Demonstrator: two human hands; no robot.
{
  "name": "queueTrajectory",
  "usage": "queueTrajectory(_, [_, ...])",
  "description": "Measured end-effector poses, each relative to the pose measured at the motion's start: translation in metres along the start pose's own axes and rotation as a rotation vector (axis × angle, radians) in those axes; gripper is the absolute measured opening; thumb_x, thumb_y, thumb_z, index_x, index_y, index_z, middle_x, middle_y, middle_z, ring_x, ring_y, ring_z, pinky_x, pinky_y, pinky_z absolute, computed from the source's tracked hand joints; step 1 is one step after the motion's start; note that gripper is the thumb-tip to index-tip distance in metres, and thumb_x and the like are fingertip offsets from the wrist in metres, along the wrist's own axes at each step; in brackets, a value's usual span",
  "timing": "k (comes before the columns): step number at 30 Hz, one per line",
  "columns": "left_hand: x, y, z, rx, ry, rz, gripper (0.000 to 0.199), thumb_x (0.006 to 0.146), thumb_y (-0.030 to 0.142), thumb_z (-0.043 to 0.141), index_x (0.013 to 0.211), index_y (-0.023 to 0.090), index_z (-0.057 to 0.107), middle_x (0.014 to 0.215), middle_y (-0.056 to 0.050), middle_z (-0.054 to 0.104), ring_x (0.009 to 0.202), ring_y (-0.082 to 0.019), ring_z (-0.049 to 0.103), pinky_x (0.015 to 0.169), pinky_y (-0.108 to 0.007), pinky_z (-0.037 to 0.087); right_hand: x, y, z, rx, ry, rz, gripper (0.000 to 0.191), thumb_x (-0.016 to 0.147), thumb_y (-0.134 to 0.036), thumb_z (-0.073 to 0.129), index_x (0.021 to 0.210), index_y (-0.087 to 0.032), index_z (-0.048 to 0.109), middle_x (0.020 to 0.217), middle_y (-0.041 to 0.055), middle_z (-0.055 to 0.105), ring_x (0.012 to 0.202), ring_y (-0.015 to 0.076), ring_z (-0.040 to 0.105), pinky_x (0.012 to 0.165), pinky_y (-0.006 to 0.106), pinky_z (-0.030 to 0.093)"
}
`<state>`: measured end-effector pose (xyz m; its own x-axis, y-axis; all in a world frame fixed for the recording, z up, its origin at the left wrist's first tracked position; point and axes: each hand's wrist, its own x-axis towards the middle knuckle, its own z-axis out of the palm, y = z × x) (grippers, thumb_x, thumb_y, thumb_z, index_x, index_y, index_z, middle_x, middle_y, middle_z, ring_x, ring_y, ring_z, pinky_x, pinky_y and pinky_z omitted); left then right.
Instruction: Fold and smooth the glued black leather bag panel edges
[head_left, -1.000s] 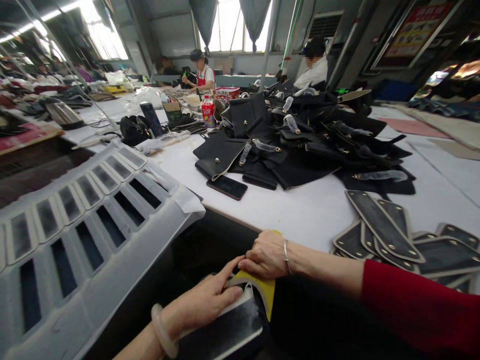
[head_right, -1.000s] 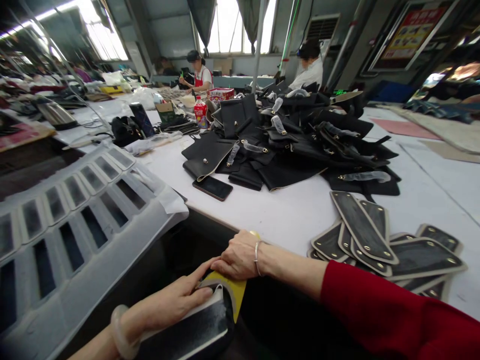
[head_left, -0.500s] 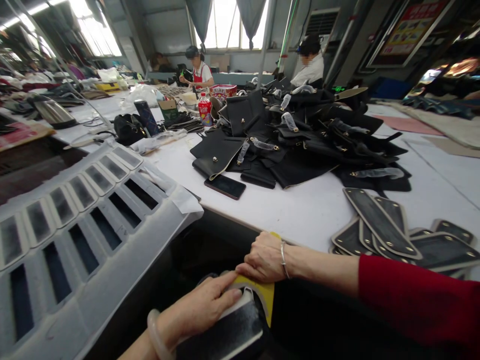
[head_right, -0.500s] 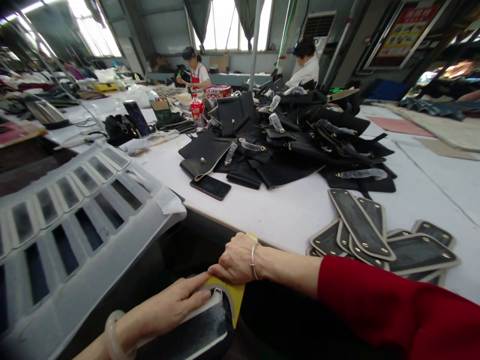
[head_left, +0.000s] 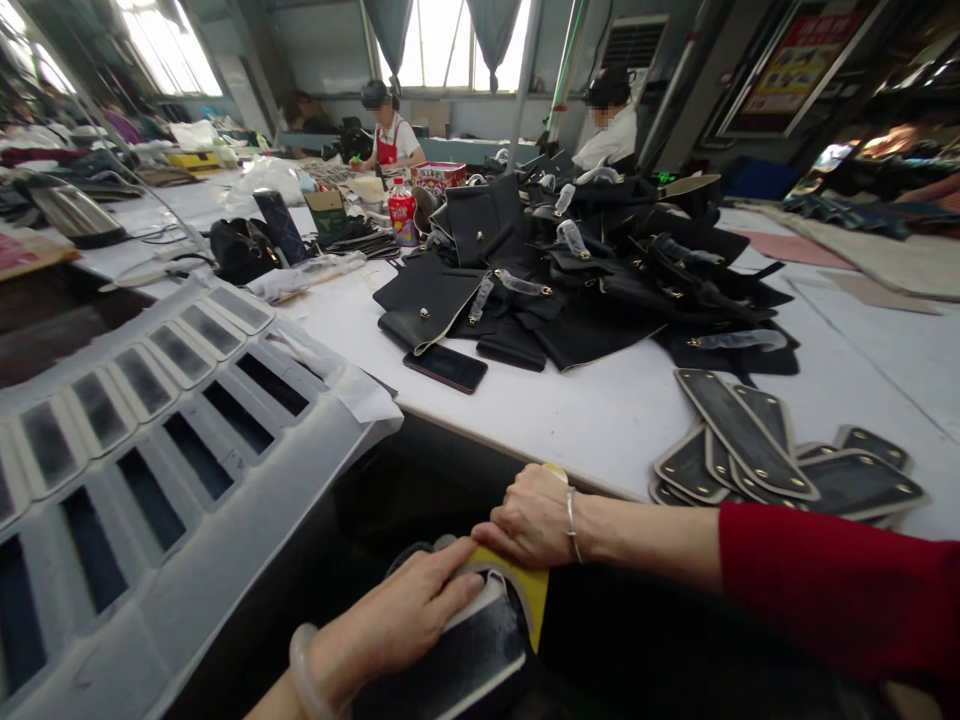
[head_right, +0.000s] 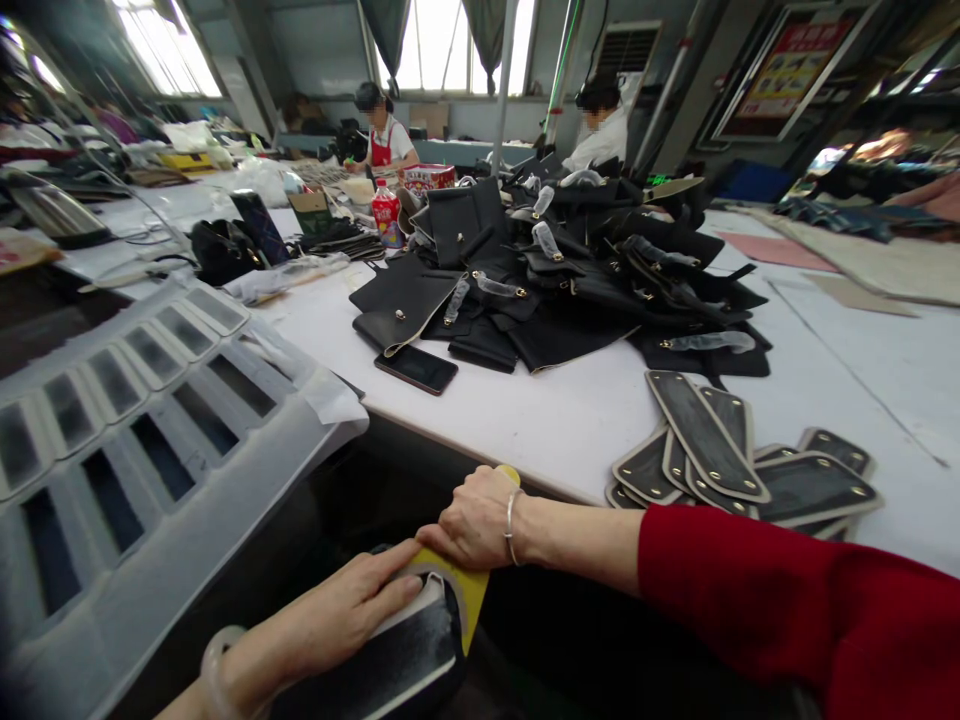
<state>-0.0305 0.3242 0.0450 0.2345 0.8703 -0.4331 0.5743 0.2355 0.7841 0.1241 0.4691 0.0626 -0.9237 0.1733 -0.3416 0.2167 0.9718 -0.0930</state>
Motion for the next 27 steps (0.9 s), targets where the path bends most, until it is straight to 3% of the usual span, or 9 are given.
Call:
queueTrajectory(18, [0.001,-0.004,0.002,-0.057,0.018,0.062,0.034,0.101,0.044,0.038,0.125,0.028,0.056,0.106,0.000,0.069,0.096,-0.020,0.063,0.082,-0.027,0.040,-0.003,-0.005,-0.004,0.016,-0.053,0.069,0.066,0.102,-0.048,0.024,0.077,-0.019,0.078,0.074,0.0136,0.075,0.071,0.0309,0.074,0.064,0.038,0.051])
queueTrajectory(27, [0.004,-0.004,0.004,-0.061,0.027,0.086,0.027,0.101,0.040,0.039,0.112,0.027,0.059,0.096,0.002,0.067,0.088,-0.018,0.063,0.073,-0.025,0.039,-0.009,-0.011,0.000,0.039,-0.058,0.125,0.067,0.103,-0.046,0.022,0.079,-0.018,0.078,0.075,0.0138,0.075,0.074,0.0320,0.074,0.062,0.037,0.051])
